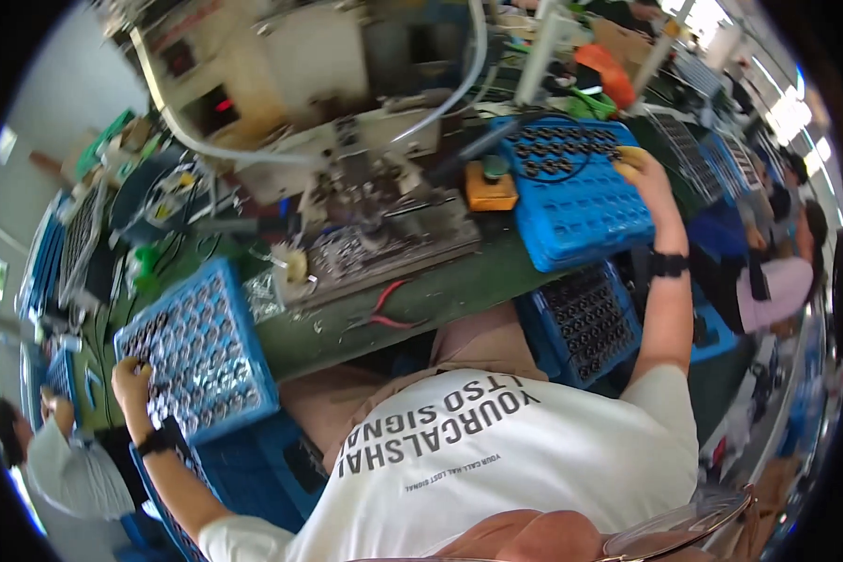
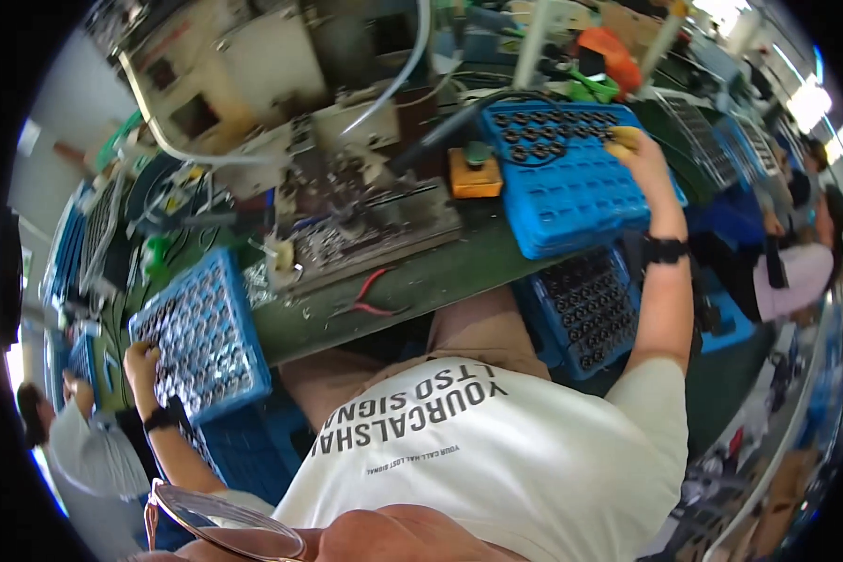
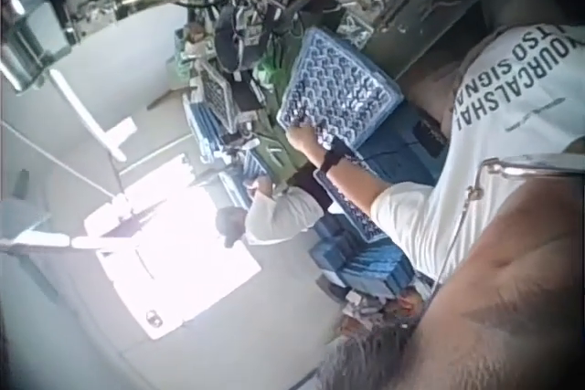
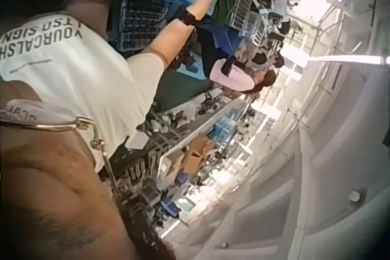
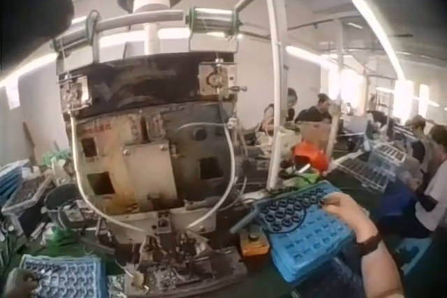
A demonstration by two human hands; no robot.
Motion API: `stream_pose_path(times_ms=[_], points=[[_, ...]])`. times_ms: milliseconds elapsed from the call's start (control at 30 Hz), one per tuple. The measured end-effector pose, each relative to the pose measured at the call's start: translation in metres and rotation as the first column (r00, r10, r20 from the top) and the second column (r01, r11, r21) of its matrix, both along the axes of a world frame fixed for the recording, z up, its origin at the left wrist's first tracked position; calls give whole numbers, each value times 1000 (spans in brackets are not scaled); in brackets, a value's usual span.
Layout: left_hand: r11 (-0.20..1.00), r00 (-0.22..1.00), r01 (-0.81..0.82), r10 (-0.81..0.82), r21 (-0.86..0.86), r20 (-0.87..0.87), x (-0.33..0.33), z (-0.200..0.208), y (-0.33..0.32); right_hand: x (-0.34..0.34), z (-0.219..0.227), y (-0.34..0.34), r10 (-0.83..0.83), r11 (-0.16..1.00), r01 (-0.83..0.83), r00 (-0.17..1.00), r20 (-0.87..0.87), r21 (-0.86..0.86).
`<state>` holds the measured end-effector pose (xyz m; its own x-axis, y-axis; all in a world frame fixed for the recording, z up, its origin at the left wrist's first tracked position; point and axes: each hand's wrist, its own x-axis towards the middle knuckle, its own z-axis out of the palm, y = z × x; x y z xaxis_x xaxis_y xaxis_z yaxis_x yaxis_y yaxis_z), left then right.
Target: The person picks up a component from a tray, places it into a machine, and then removes it to place in a different tray. They repeat this process, occasionally moving the trays to reach the components.
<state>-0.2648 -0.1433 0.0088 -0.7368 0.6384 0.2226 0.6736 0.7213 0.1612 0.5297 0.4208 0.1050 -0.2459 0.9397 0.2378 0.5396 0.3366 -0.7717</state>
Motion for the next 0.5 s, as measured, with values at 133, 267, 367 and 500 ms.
stream_pose_path(times_ms=[133, 267, 367, 500], points=[[929, 978, 4, -81, 370, 193, 63, 17, 46, 5, -35, 35, 8, 999, -18, 977, 213, 43], [810, 867, -52, -253, 584, 429, 115, 10, 63, -21, -44, 38, 60, 997, -44, 964, 259, -67], [805, 813, -70, -296, 589, 502, 166, 14, 78, -26, -40, 31, -15, 999, 26, 921, 390, -22], [750, 725, -98, -397, 655, 563, 209, 10, 89, -15, -41, 29, -30, 999, 34, 961, 274, -11]])
